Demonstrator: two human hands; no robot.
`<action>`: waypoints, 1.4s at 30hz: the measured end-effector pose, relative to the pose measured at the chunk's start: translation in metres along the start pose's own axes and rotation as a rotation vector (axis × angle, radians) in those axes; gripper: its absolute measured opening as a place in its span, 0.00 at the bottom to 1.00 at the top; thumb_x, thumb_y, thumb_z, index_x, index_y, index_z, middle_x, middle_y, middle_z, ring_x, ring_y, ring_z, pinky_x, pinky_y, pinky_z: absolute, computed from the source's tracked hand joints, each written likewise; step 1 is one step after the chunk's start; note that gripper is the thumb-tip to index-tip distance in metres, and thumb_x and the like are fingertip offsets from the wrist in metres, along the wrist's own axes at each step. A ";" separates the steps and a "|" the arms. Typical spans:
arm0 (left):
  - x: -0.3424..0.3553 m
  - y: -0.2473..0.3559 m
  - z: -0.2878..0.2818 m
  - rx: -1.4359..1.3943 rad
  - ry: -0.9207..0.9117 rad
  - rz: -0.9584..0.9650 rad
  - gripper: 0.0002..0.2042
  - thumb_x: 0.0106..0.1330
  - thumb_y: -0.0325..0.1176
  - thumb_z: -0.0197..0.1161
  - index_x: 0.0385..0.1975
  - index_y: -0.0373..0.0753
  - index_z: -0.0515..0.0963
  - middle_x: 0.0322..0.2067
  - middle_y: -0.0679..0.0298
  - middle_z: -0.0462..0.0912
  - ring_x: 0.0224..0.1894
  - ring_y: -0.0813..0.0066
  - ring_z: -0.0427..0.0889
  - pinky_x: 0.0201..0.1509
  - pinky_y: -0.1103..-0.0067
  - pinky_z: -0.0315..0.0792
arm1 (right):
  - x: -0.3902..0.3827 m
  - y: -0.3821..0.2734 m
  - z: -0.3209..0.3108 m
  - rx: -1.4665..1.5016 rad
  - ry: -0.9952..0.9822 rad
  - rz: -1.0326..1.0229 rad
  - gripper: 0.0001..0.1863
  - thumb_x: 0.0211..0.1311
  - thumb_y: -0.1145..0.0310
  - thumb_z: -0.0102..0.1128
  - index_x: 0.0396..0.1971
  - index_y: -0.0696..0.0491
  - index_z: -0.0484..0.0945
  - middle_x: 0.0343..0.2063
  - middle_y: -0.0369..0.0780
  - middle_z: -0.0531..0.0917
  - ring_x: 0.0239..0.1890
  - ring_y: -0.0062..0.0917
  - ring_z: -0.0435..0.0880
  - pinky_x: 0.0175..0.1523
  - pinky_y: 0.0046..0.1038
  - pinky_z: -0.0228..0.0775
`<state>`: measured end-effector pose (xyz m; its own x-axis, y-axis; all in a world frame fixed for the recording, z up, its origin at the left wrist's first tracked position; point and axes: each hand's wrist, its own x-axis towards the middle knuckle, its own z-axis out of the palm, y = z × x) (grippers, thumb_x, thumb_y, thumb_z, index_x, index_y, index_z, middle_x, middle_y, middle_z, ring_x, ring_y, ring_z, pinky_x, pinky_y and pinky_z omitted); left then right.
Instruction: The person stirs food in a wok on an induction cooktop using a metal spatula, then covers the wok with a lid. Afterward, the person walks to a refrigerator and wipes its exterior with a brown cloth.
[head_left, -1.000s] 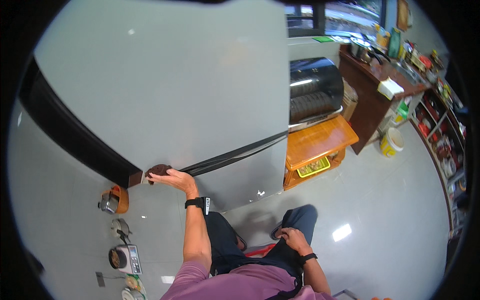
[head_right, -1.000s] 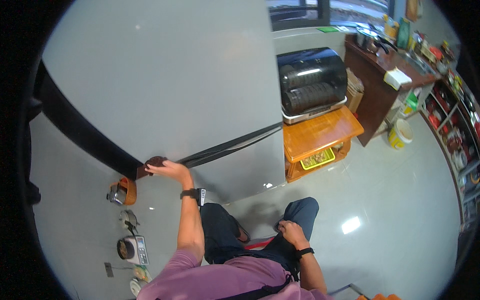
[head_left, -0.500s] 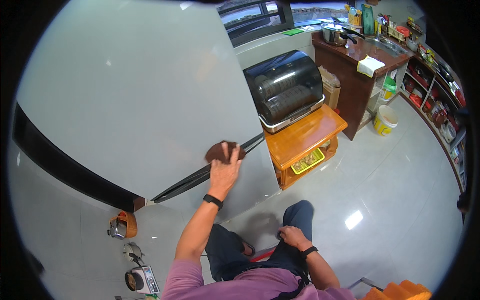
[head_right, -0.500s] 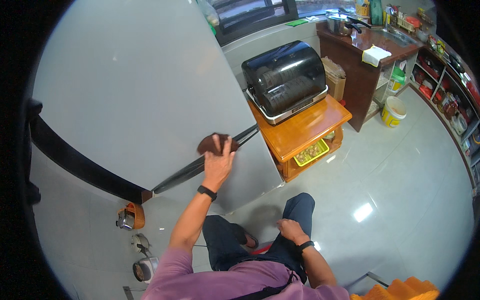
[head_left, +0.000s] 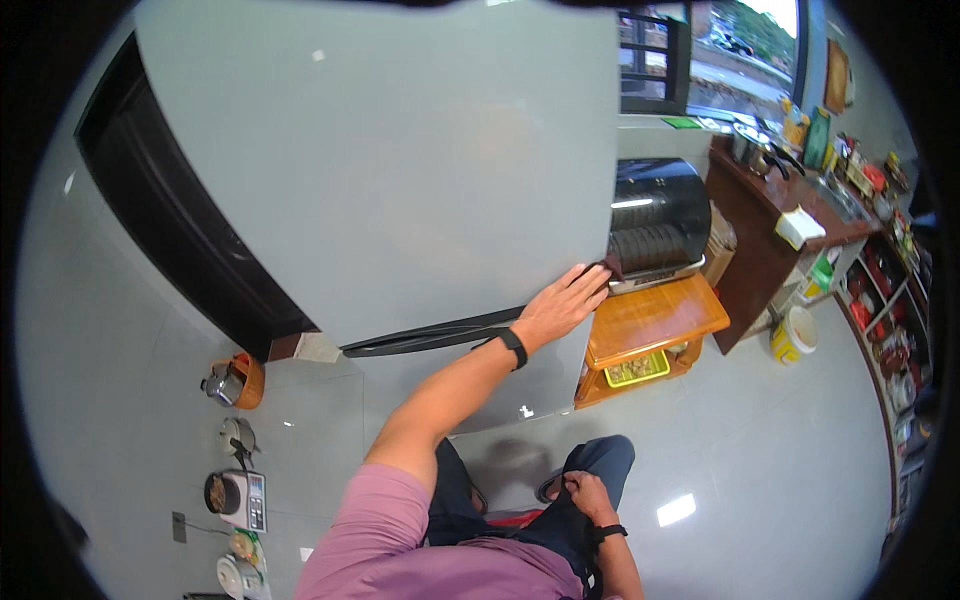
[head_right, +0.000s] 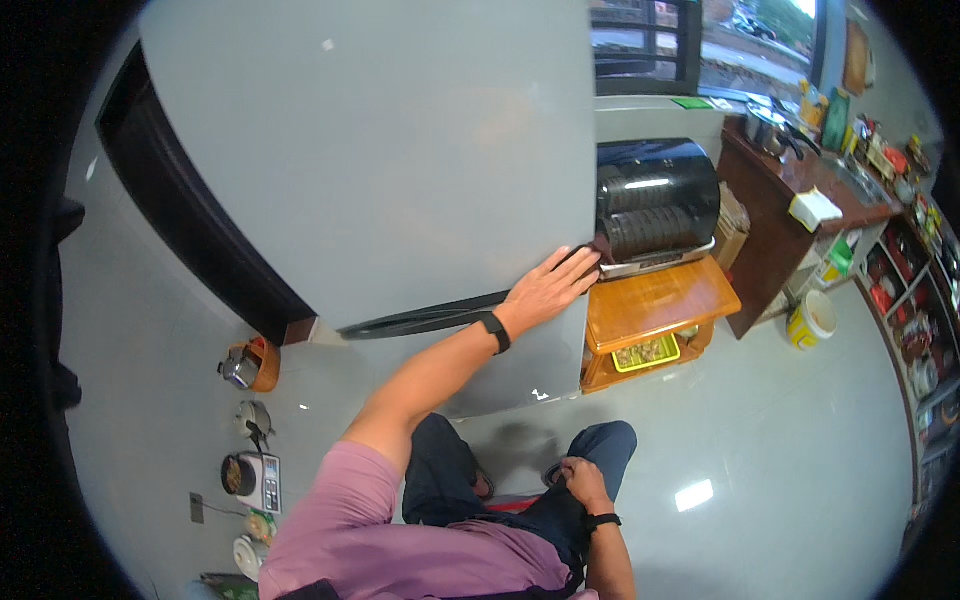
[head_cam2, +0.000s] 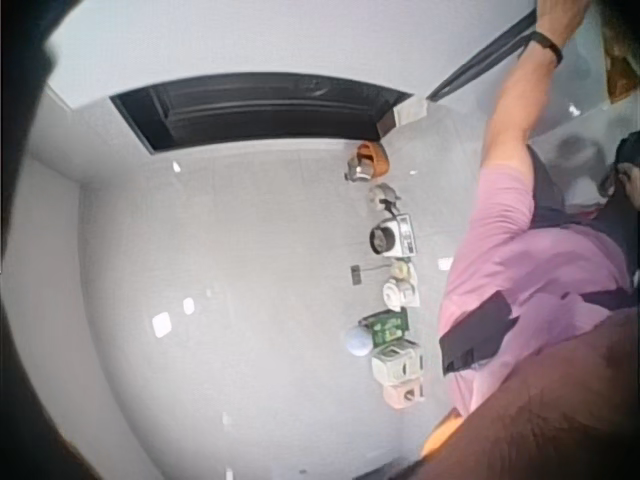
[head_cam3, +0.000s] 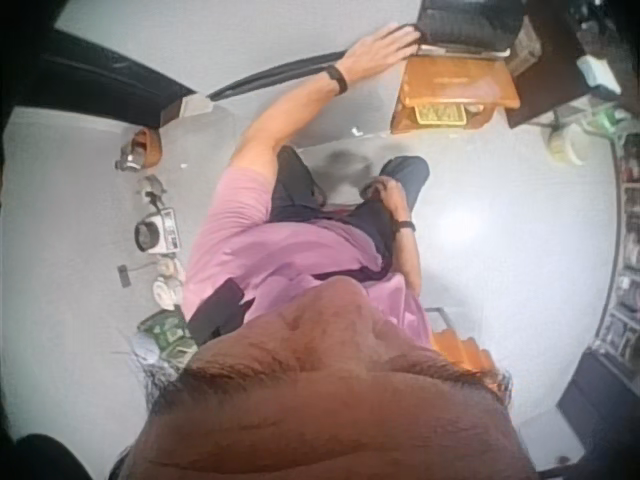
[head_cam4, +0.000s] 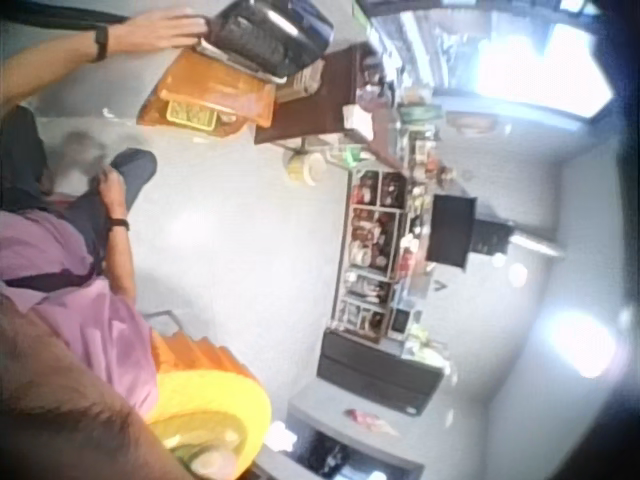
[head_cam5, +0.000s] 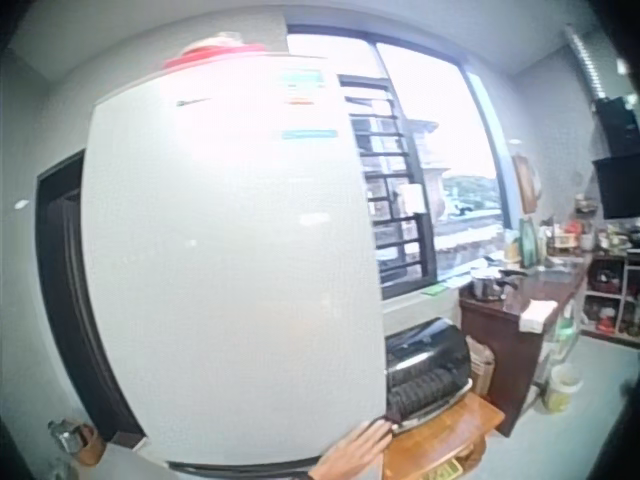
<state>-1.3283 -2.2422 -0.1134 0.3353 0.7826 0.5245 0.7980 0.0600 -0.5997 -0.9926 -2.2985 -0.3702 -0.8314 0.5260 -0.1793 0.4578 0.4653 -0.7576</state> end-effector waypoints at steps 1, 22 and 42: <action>-0.014 -0.008 -0.007 0.002 0.015 -0.021 0.19 0.71 0.35 0.57 0.61 0.44 0.79 0.71 0.62 0.73 0.76 0.66 0.66 0.83 0.63 0.51 | 0.000 -0.001 -0.001 0.005 -0.010 -0.011 0.14 0.67 0.70 0.62 0.49 0.55 0.88 0.48 0.50 0.89 0.53 0.48 0.87 0.60 0.41 0.78; -0.296 -0.045 -0.054 0.103 0.364 -1.350 0.24 0.71 0.33 0.65 0.64 0.29 0.71 0.65 0.40 0.71 0.72 0.33 0.63 0.79 0.46 0.52 | 0.015 0.003 0.019 -0.304 -0.096 0.040 0.12 0.67 0.61 0.65 0.47 0.43 0.90 0.46 0.44 0.90 0.51 0.45 0.89 0.57 0.46 0.80; -0.122 -0.361 -0.309 -0.093 0.766 -1.109 0.26 0.80 0.49 0.50 0.57 0.26 0.68 0.53 0.35 0.81 0.57 0.35 0.80 0.61 0.55 0.73 | 0.035 0.004 0.030 -0.307 -0.139 0.006 0.12 0.66 0.60 0.66 0.47 0.43 0.90 0.44 0.45 0.91 0.49 0.46 0.89 0.56 0.45 0.81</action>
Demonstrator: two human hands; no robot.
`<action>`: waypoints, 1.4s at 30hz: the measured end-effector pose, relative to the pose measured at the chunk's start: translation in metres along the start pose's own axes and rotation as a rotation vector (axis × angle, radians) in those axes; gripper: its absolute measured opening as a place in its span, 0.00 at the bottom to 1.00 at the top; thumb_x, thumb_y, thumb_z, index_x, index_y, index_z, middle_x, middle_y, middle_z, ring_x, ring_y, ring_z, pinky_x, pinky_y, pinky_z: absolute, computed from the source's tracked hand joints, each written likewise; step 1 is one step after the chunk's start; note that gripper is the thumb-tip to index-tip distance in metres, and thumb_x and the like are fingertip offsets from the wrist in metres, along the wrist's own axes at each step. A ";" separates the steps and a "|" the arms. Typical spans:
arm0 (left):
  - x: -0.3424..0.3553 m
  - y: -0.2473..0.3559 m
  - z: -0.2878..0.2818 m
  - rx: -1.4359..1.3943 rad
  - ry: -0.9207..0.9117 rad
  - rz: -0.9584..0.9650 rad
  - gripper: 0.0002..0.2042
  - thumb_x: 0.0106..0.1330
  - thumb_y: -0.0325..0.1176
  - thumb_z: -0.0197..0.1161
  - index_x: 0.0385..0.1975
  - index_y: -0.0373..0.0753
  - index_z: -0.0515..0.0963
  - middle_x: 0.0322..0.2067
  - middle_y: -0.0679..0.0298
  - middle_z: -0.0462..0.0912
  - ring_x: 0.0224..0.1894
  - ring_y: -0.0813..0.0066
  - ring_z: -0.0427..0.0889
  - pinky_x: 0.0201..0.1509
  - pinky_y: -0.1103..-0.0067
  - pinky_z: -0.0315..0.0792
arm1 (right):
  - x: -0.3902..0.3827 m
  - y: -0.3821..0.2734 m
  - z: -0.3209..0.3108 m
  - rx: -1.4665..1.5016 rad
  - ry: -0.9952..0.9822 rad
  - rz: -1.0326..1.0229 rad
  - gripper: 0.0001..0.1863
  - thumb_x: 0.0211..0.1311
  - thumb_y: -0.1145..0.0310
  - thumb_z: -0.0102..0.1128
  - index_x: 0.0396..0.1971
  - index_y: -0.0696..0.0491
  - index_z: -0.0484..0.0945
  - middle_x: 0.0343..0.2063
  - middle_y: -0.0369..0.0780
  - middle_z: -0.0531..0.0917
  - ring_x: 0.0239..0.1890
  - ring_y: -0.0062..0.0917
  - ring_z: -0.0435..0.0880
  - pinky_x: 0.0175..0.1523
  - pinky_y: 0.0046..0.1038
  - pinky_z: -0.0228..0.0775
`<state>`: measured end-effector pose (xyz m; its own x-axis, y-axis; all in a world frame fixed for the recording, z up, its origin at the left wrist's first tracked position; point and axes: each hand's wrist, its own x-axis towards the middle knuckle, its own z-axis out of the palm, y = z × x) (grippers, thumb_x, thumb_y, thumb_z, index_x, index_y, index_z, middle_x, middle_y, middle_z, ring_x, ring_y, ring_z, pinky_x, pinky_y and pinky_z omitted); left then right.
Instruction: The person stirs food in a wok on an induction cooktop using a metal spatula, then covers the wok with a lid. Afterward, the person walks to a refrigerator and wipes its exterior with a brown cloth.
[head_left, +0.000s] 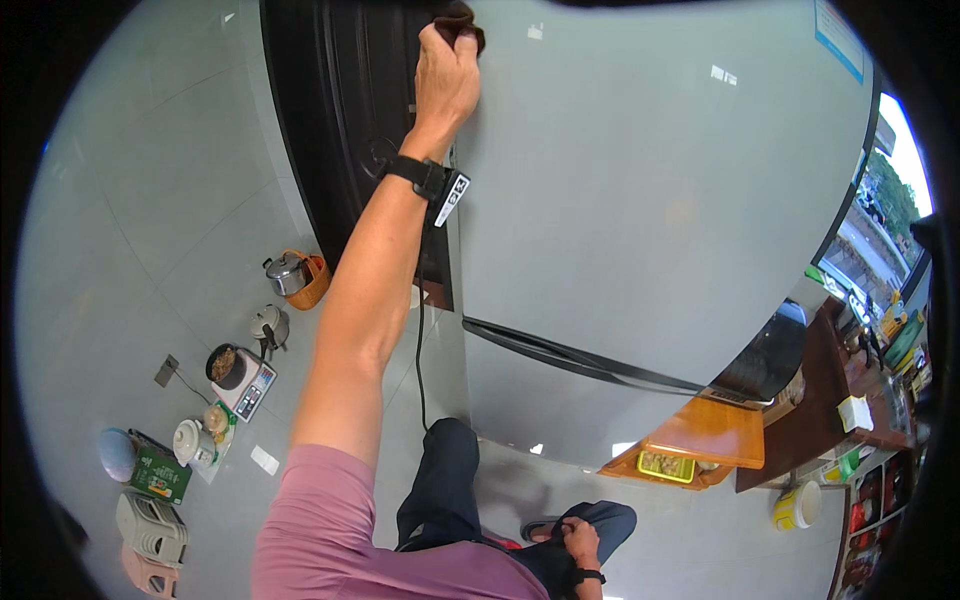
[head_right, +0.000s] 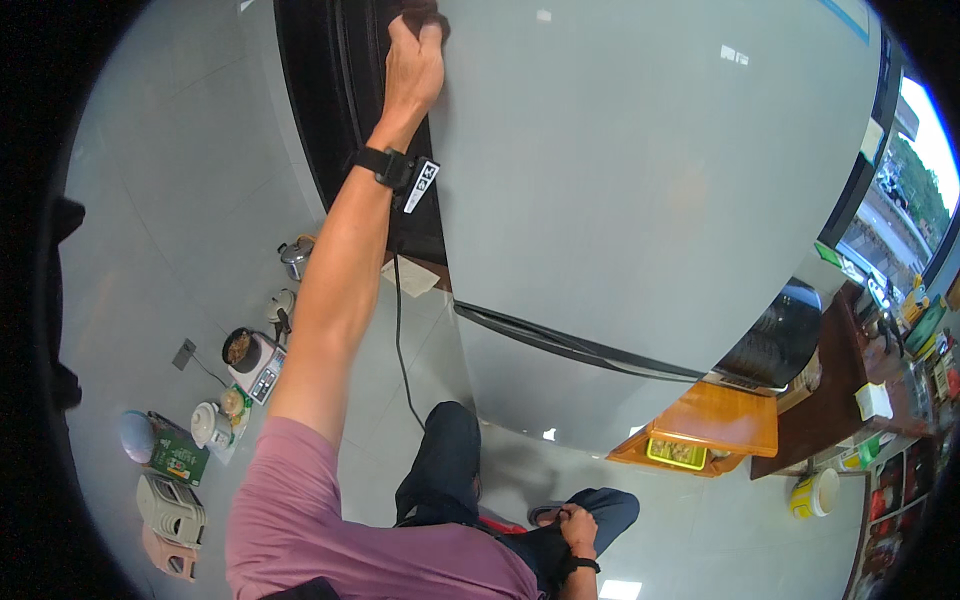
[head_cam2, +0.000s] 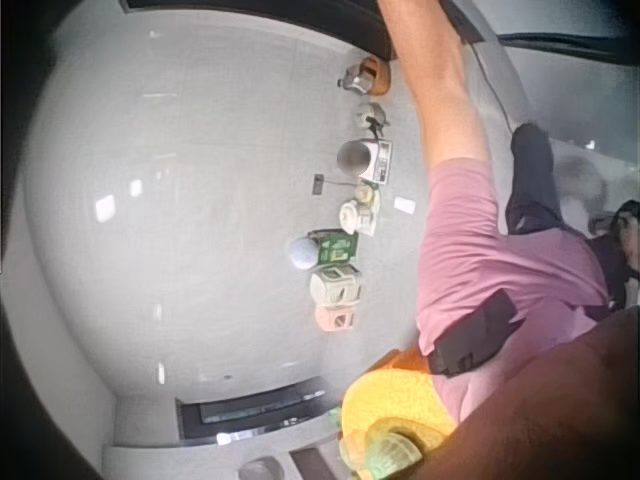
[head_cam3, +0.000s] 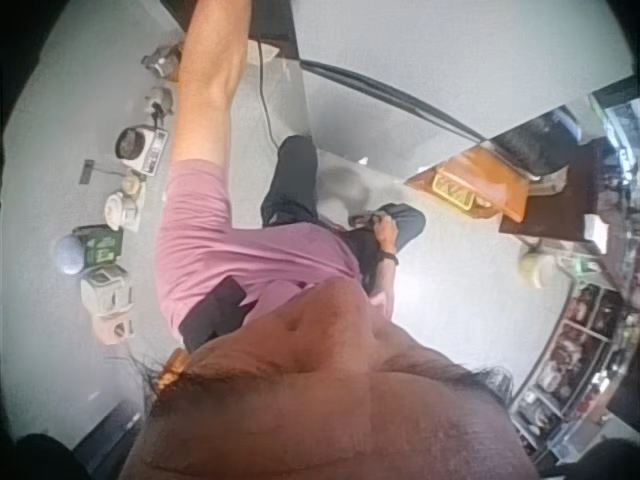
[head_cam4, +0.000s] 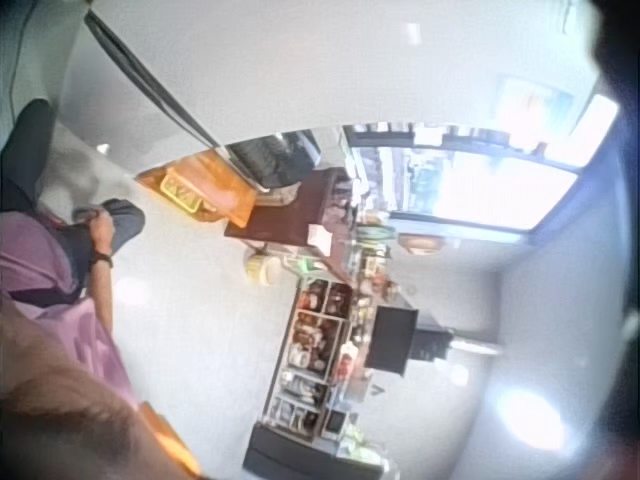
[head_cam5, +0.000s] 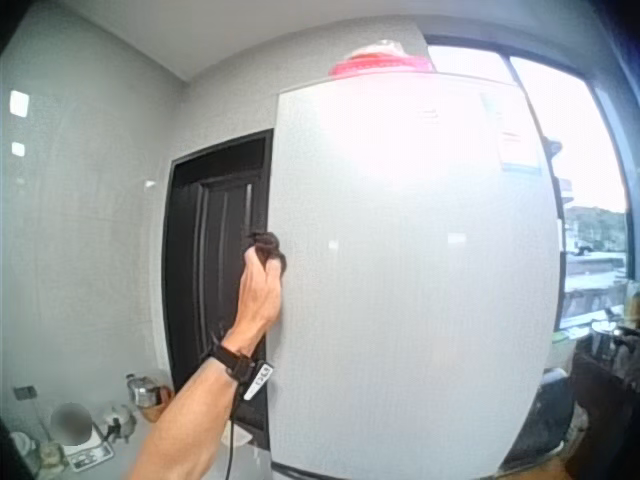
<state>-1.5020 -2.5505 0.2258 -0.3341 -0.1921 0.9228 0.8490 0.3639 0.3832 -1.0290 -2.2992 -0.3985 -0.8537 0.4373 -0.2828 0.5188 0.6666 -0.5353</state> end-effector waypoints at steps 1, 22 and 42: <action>-0.010 -0.003 0.001 -0.006 0.009 -0.043 0.25 0.80 0.48 0.50 0.57 0.26 0.68 0.52 0.35 0.82 0.56 0.34 0.80 0.61 0.54 0.72 | -0.001 0.000 -0.001 -0.002 -0.021 0.011 0.12 0.66 0.60 0.66 0.47 0.43 0.90 0.44 0.45 0.91 0.49 0.46 0.89 0.56 0.45 0.81; -0.370 -0.063 0.021 0.313 -0.058 -0.193 0.33 0.73 0.33 0.58 0.73 0.25 0.54 0.71 0.29 0.55 0.73 0.28 0.56 0.77 0.43 0.47 | -0.005 -0.012 -0.003 -0.014 -0.057 0.061 0.13 0.66 0.60 0.66 0.49 0.41 0.90 0.46 0.45 0.91 0.51 0.45 0.89 0.59 0.45 0.80; -0.369 0.091 0.136 0.120 -0.849 0.866 0.17 0.65 0.33 0.60 0.54 0.45 0.80 0.50 0.56 0.82 0.60 0.55 0.78 0.80 0.58 0.59 | -0.009 -0.003 0.002 0.060 0.052 -0.047 0.14 0.66 0.61 0.60 0.46 0.45 0.90 0.44 0.45 0.91 0.48 0.44 0.90 0.54 0.45 0.82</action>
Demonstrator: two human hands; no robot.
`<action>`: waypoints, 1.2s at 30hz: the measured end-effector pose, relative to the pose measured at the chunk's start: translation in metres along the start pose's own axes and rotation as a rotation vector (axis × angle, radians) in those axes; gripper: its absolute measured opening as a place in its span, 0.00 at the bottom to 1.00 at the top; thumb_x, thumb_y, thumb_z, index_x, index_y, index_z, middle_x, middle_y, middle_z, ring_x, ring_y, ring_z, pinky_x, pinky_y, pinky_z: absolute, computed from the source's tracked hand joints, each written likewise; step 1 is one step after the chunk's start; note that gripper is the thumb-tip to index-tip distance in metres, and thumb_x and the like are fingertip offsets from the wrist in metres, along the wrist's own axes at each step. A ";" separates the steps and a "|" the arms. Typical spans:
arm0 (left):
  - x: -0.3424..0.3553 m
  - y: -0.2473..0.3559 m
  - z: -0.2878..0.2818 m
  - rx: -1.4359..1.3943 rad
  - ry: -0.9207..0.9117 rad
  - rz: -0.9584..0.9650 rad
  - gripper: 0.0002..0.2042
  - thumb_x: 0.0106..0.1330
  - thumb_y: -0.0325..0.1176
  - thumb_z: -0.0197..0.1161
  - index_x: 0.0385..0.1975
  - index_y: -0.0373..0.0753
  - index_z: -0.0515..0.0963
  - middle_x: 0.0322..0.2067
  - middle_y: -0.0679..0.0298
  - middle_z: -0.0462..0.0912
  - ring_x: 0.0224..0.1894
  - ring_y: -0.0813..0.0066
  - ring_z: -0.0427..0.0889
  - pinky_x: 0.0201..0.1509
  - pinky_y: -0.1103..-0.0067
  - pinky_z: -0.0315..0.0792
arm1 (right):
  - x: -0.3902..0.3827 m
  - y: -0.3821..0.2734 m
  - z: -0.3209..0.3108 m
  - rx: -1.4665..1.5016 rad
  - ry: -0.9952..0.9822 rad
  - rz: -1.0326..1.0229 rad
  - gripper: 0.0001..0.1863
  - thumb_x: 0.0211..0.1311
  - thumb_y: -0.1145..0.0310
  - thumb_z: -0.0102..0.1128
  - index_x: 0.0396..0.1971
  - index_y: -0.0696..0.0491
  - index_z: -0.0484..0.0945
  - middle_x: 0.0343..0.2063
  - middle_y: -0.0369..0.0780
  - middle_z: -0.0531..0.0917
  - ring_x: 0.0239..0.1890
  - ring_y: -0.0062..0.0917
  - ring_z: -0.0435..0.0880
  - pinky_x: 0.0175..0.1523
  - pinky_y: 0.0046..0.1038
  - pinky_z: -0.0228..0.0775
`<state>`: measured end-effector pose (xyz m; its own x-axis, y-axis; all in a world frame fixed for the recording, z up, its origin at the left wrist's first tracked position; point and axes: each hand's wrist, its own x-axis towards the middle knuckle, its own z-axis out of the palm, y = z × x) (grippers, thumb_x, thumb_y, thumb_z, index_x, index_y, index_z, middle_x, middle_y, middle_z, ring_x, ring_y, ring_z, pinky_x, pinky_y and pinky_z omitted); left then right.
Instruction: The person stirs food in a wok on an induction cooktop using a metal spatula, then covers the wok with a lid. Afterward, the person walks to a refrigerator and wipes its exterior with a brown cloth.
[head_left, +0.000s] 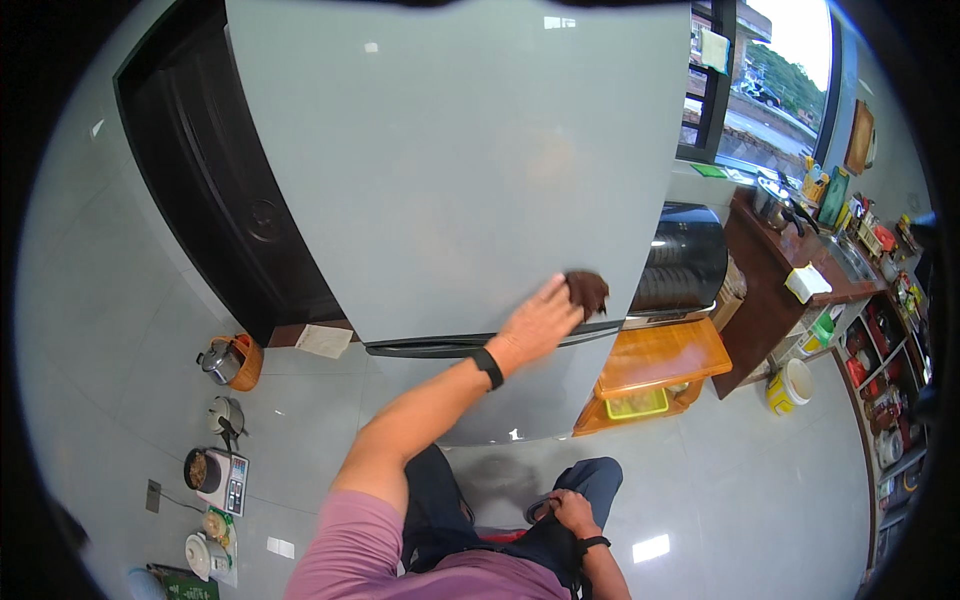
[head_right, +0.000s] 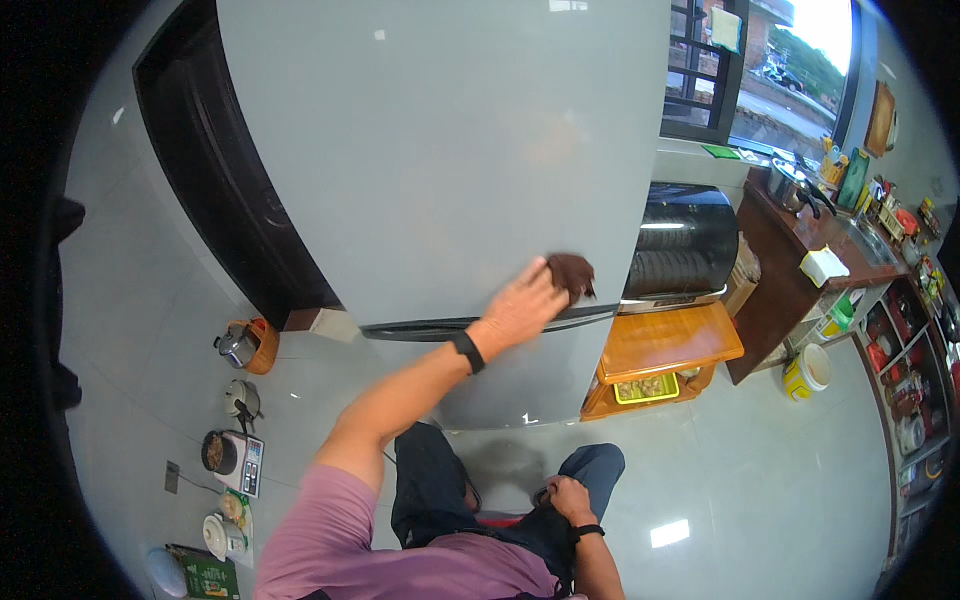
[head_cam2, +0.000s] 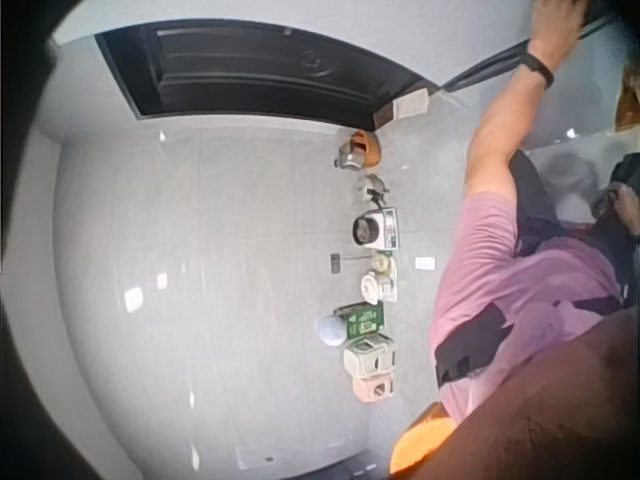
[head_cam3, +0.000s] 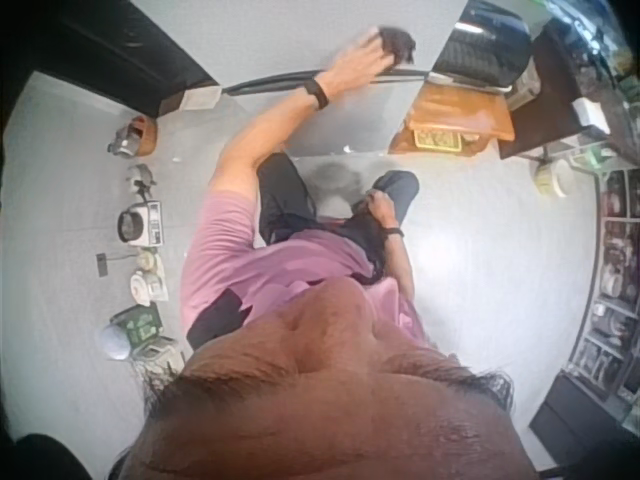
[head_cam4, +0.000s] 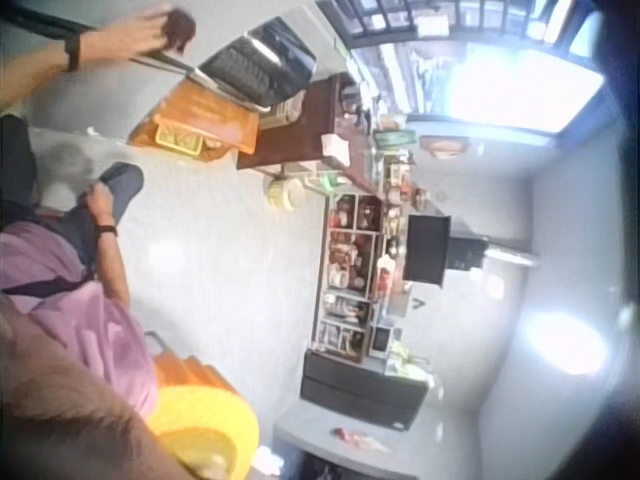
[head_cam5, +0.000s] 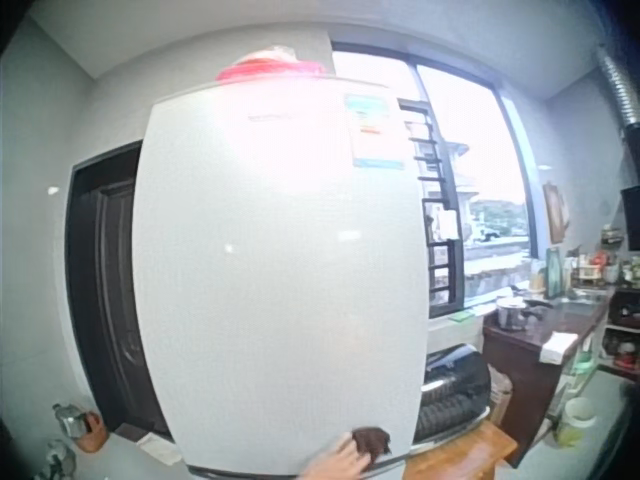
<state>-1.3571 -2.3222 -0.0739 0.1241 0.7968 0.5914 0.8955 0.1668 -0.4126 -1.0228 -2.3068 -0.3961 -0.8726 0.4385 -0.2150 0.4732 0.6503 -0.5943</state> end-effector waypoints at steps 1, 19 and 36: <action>0.006 -0.013 -0.011 -0.063 -0.011 -0.058 0.16 0.65 0.34 0.60 0.53 0.45 0.80 0.50 0.56 0.82 0.59 0.55 0.78 0.79 0.57 0.60 | 0.001 -0.001 0.001 -0.016 -0.014 0.007 0.14 0.66 0.61 0.60 0.46 0.45 0.90 0.44 0.44 0.91 0.48 0.44 0.90 0.54 0.45 0.82; -0.020 -0.047 -0.033 -0.118 -0.009 -0.396 0.21 0.64 0.29 0.61 0.59 0.43 0.78 0.54 0.46 0.77 0.57 0.42 0.74 0.65 0.50 0.68 | 0.011 0.013 0.003 -0.008 -0.094 -0.006 0.14 0.67 0.62 0.57 0.45 0.48 0.88 0.43 0.48 0.90 0.47 0.48 0.89 0.52 0.50 0.81; 0.251 -0.046 -0.070 0.389 0.383 0.112 0.16 0.68 0.41 0.66 0.52 0.42 0.84 0.48 0.56 0.82 0.67 0.51 0.72 0.81 0.57 0.54 | -0.015 0.025 -0.009 0.144 0.040 0.108 0.14 0.68 0.63 0.57 0.46 0.48 0.88 0.44 0.45 0.90 0.48 0.46 0.88 0.53 0.48 0.81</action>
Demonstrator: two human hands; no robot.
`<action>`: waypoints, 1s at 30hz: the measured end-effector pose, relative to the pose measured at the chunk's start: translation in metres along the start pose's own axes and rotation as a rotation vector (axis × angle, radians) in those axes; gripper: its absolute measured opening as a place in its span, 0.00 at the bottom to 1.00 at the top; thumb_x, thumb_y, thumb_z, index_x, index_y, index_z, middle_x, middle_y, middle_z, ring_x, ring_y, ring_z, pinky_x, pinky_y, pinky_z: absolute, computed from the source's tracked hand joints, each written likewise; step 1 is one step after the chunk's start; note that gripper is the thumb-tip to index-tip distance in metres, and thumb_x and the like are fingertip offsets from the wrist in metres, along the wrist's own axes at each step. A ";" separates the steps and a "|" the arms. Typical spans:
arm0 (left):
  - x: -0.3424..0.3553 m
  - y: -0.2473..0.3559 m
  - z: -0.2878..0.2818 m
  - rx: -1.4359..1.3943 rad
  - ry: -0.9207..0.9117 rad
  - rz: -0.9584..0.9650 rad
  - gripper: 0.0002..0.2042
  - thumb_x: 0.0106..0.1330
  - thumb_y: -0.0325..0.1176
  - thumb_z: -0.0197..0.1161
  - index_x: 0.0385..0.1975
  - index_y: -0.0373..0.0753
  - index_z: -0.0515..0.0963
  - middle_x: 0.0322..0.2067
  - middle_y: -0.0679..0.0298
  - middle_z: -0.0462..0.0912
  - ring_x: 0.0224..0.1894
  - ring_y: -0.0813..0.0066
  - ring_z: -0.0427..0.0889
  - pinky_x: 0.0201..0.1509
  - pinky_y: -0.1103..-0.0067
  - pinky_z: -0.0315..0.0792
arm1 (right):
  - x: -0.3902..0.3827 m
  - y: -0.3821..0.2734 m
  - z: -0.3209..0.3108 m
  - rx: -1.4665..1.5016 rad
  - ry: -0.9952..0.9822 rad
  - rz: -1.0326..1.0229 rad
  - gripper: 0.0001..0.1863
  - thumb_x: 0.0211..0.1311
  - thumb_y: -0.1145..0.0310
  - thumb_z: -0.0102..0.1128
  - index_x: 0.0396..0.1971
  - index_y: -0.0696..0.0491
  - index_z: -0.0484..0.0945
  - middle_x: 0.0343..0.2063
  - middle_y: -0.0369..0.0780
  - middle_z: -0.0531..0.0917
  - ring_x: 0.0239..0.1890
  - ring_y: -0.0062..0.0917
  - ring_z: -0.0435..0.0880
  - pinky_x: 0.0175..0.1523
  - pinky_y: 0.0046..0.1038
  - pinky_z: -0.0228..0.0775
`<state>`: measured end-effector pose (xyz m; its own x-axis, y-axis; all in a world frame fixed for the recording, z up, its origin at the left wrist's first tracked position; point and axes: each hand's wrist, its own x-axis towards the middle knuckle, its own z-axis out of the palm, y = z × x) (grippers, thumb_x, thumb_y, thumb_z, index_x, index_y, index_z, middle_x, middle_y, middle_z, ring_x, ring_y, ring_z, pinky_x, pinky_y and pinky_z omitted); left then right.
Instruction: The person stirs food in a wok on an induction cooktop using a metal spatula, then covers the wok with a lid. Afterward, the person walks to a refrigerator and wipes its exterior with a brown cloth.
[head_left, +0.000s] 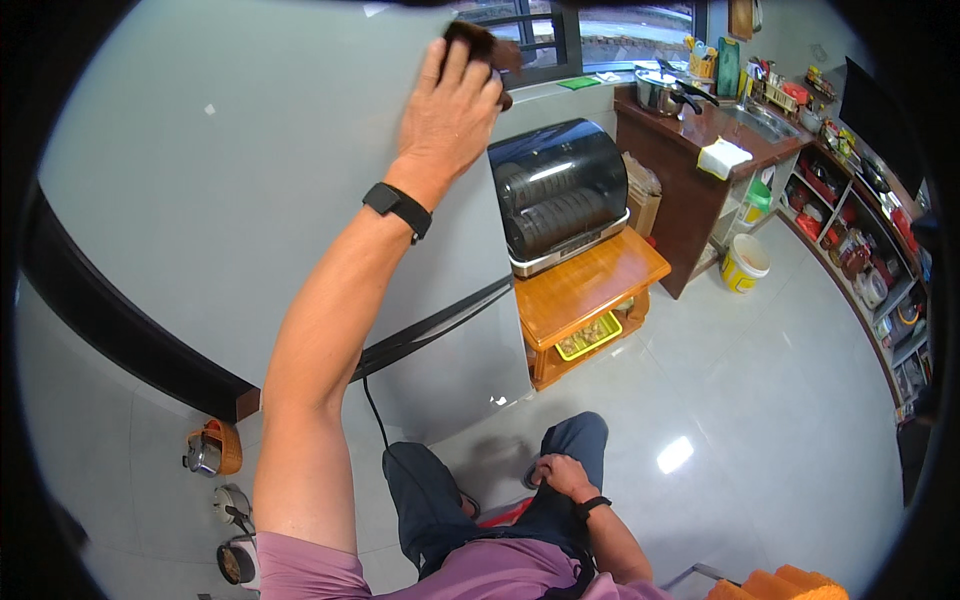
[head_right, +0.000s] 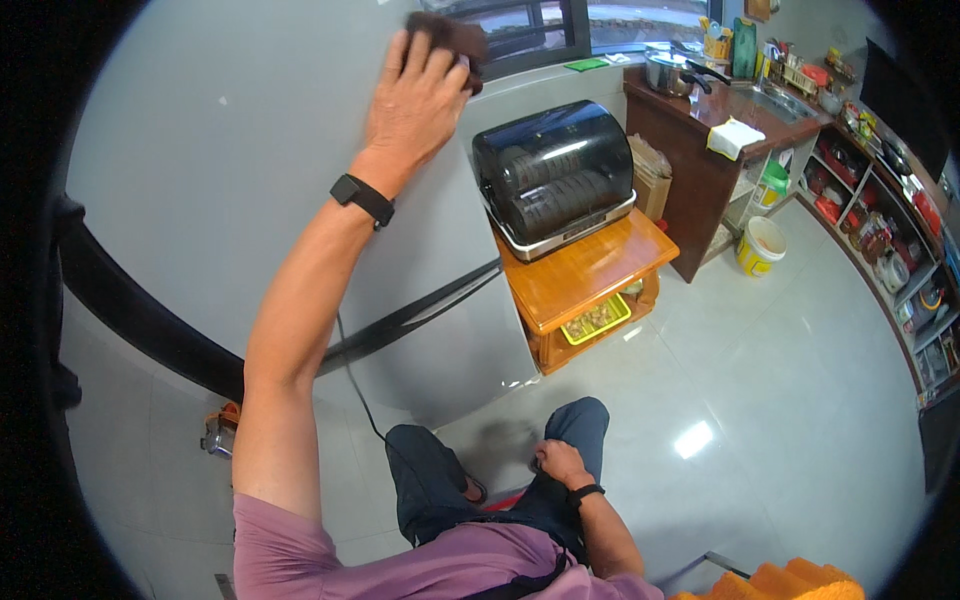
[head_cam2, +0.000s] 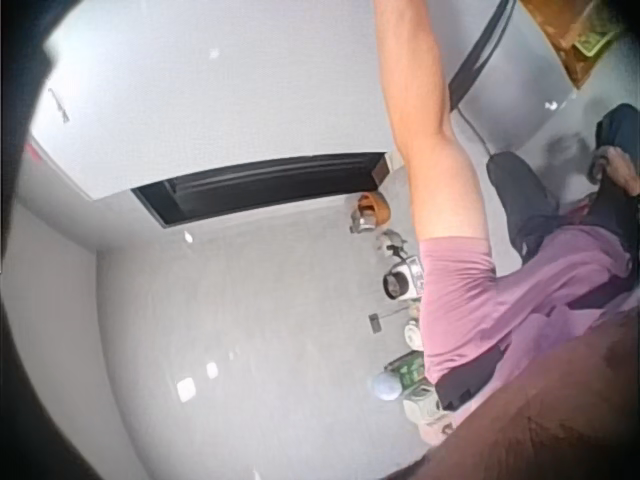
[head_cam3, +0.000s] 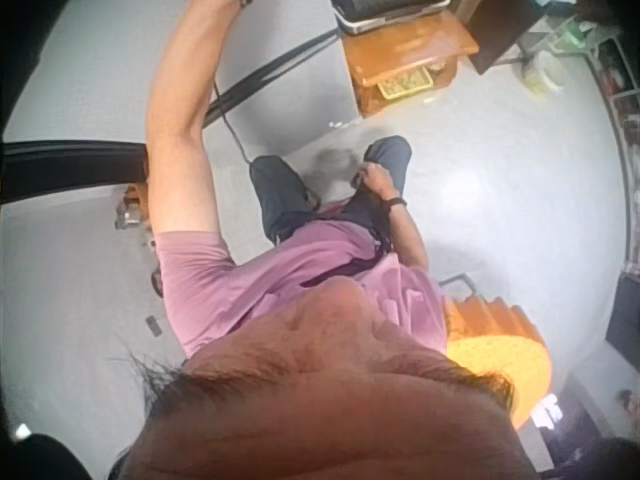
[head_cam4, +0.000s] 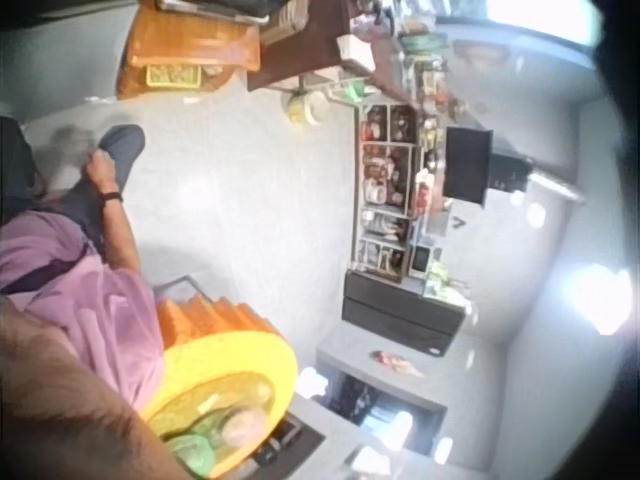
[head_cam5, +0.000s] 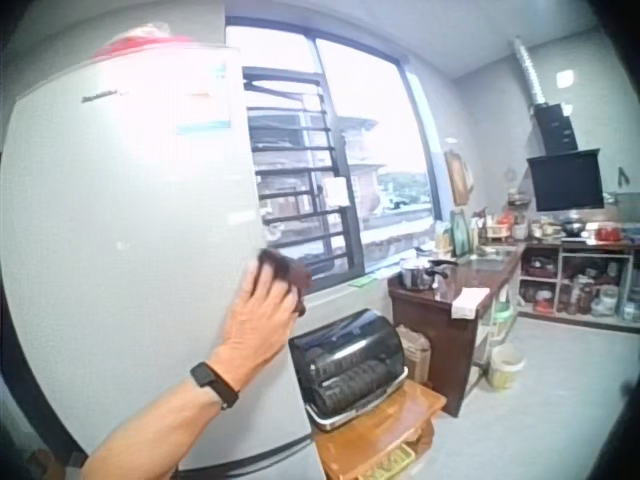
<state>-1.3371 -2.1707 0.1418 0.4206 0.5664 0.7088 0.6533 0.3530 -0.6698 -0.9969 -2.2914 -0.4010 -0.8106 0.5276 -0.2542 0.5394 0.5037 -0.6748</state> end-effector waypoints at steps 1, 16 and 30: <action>-0.005 0.009 0.009 0.028 -0.032 0.046 0.16 0.69 0.41 0.65 0.51 0.39 0.84 0.49 0.57 0.82 0.67 0.52 0.72 0.81 0.58 0.54 | -0.001 -0.001 -0.001 -0.002 -0.002 -0.003 0.13 0.68 0.64 0.57 0.46 0.48 0.88 0.44 0.46 0.90 0.48 0.47 0.88 0.53 0.49 0.81; -0.226 0.213 0.007 -0.501 -0.526 0.399 0.09 0.67 0.39 0.60 0.34 0.42 0.84 0.36 0.62 0.80 0.47 0.64 0.82 0.69 0.61 0.70 | 0.039 -0.020 -0.050 0.524 0.288 -0.062 0.12 0.73 0.72 0.61 0.50 0.60 0.86 0.34 0.39 0.89 0.39 0.22 0.87 0.47 0.27 0.79; -0.305 0.184 -0.131 -1.170 -0.440 -0.840 0.22 0.66 0.22 0.59 0.61 0.42 0.75 0.45 0.52 0.77 0.49 0.45 0.80 0.51 0.62 0.77 | 0.092 -0.181 -0.087 1.468 -0.437 0.020 0.29 0.77 0.40 0.53 0.64 0.46 0.73 0.55 0.33 0.81 0.57 0.23 0.78 0.60 0.39 0.69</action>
<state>-1.2627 -2.3763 -0.1685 -0.3991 0.7540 0.5218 0.8097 0.0227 0.5865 -1.1495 -2.2746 -0.2419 -0.9496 0.1571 -0.2714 0.0693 -0.7390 -0.6702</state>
